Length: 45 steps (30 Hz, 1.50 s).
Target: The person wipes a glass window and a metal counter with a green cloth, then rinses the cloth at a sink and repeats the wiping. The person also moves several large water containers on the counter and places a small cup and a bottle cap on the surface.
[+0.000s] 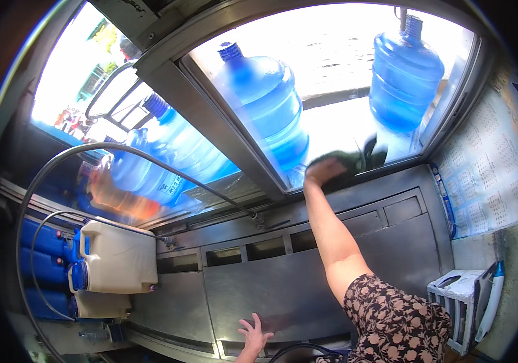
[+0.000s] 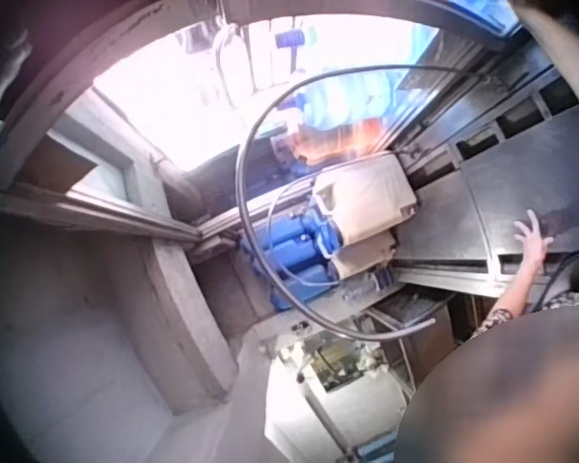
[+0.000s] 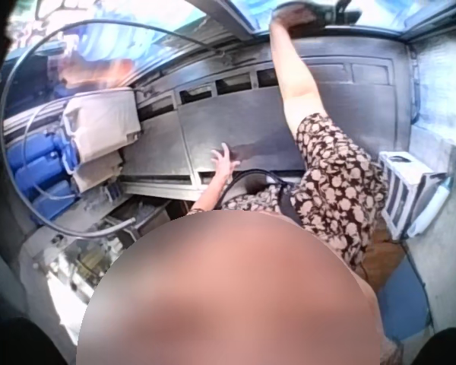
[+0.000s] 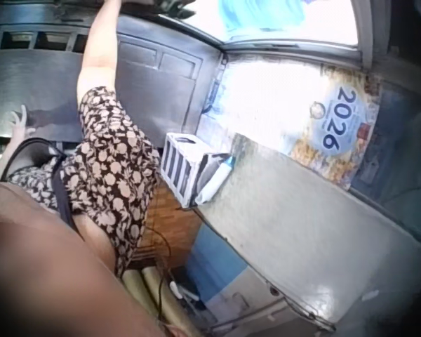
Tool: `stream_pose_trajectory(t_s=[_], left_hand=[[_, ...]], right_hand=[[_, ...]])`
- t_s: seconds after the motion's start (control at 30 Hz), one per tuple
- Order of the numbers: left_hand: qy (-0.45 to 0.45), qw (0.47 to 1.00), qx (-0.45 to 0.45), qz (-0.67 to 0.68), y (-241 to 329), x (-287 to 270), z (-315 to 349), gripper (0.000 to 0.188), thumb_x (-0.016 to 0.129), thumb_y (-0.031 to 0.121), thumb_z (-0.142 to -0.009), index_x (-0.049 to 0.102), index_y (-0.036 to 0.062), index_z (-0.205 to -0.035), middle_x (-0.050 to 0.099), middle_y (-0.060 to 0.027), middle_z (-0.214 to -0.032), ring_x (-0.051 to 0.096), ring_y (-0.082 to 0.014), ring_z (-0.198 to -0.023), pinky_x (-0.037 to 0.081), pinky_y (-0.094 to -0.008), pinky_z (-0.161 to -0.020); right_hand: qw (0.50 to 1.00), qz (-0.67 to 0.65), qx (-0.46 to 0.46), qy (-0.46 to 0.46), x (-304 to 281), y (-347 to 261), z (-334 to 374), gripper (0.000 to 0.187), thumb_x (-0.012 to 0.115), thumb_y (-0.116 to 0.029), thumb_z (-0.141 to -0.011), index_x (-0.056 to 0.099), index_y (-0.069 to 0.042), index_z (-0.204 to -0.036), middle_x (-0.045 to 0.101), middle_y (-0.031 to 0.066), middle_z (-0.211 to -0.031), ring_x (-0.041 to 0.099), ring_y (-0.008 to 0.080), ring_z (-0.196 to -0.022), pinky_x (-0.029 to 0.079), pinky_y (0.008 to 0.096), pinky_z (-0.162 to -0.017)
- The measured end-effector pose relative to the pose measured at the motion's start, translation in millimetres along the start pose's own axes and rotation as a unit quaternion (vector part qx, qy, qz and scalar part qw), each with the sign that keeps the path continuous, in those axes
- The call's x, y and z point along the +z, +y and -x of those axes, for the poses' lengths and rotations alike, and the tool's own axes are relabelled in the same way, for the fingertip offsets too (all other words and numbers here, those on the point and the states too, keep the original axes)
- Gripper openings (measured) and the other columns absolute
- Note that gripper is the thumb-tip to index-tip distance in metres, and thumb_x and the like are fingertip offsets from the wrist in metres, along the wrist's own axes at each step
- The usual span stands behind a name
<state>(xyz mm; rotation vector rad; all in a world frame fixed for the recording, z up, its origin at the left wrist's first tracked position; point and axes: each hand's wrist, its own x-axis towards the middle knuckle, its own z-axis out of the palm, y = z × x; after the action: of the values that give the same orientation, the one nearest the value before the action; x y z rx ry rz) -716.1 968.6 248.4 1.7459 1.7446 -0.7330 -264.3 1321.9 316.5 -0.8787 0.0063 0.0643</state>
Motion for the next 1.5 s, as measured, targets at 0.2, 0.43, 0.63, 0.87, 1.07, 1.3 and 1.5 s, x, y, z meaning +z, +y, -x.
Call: stream_pose_trajectory(t_s=[0.2,0.43,0.63,0.87,1.07,1.3,1.5], left_hand=[[0.002,1.0,0.0,0.0,-4,4,-3,0.115,0.075,0.05,-0.076,-0.006,0.0211,-0.153,-0.003,-0.0479,-0.144,0.011,-0.0746,-0.125,0.025,-0.0665,-0.106],[0.012,1.0,0.006,0.007,-5,3,-1,0.115,0.075,0.05,-0.076,-0.004,0.021,-0.153,-0.002,-0.0482,-0.144,0.012,-0.0742,-0.125,0.024,-0.0667,-0.107],[0.033,0.999,0.011,-0.011,-7,9,-4,0.117,0.075,0.054,-0.073,-0.004,0.0229,-0.153,0.001,-0.048,-0.144,0.014,-0.0751,-0.124,0.026,-0.0673,-0.105],[0.036,0.999,0.002,-0.003,-4,7,-1,0.116,0.077,0.05,-0.073,-0.003,0.0242,-0.153,0.0,-0.046,-0.146,0.015,-0.0736,-0.125,0.03,-0.0656,-0.104],[0.011,1.0,-0.015,0.017,1,-1,2,0.114,0.077,0.047,-0.074,-0.002,0.0255,-0.153,-0.001,-0.0429,-0.148,0.014,-0.0712,-0.128,0.031,-0.062,-0.107],[0.016,1.0,-0.012,0.004,4,-3,3,0.116,0.078,0.047,-0.073,-0.003,0.027,-0.153,-0.002,-0.0413,-0.149,0.015,-0.0703,-0.128,0.037,-0.0613,-0.103],[0.01,1.0,-0.013,0.003,4,-5,4,0.115,0.079,0.045,-0.074,-0.003,0.0251,-0.153,-0.001,-0.0421,-0.148,0.017,-0.0704,-0.127,0.038,-0.0597,-0.103]], right_hand=[[0.822,0.565,0.037,-0.063,-24,43,7,0.041,0.034,-0.018,-0.098,0.047,0.01,-0.124,0.05,0.0329,-0.125,0.047,0.0417,-0.12,0.029,0.0531,-0.107],[0.664,0.324,-0.599,-0.308,151,-159,26,0.056,0.063,-0.046,-0.077,0.056,-0.027,-0.129,0.034,0.0286,-0.144,0.028,0.0577,-0.13,0.013,0.0805,-0.096],[0.47,0.34,-0.713,-0.394,97,-137,12,0.057,0.068,-0.048,-0.072,0.058,-0.031,-0.126,0.042,0.006,-0.143,0.038,0.0388,-0.128,0.034,0.0696,-0.093],[0.411,0.4,-0.306,-0.76,-88,-21,-80,0.023,0.061,-0.02,-0.08,0.062,-0.008,-0.1,0.065,0.0157,-0.095,0.063,0.0361,-0.091,0.051,0.0452,-0.077],[0.423,0.587,-0.089,-0.684,-162,-10,-47,0.024,0.051,-0.025,-0.085,0.063,-0.008,-0.099,0.062,0.0192,-0.101,0.061,0.0363,-0.099,0.049,0.0457,-0.086],[0.402,0.619,-0.066,-0.671,-201,-49,-6,0.063,0.05,-0.056,-0.091,0.041,-0.025,-0.144,0.024,0.0146,-0.157,0.037,0.053,-0.129,0.032,0.0488,-0.112],[0.463,0.744,-0.121,-0.466,-265,-57,-187,0.065,0.047,-0.062,-0.09,0.041,-0.028,-0.144,0.025,0.0078,-0.157,0.041,0.0434,-0.129,0.033,0.047,-0.11]])
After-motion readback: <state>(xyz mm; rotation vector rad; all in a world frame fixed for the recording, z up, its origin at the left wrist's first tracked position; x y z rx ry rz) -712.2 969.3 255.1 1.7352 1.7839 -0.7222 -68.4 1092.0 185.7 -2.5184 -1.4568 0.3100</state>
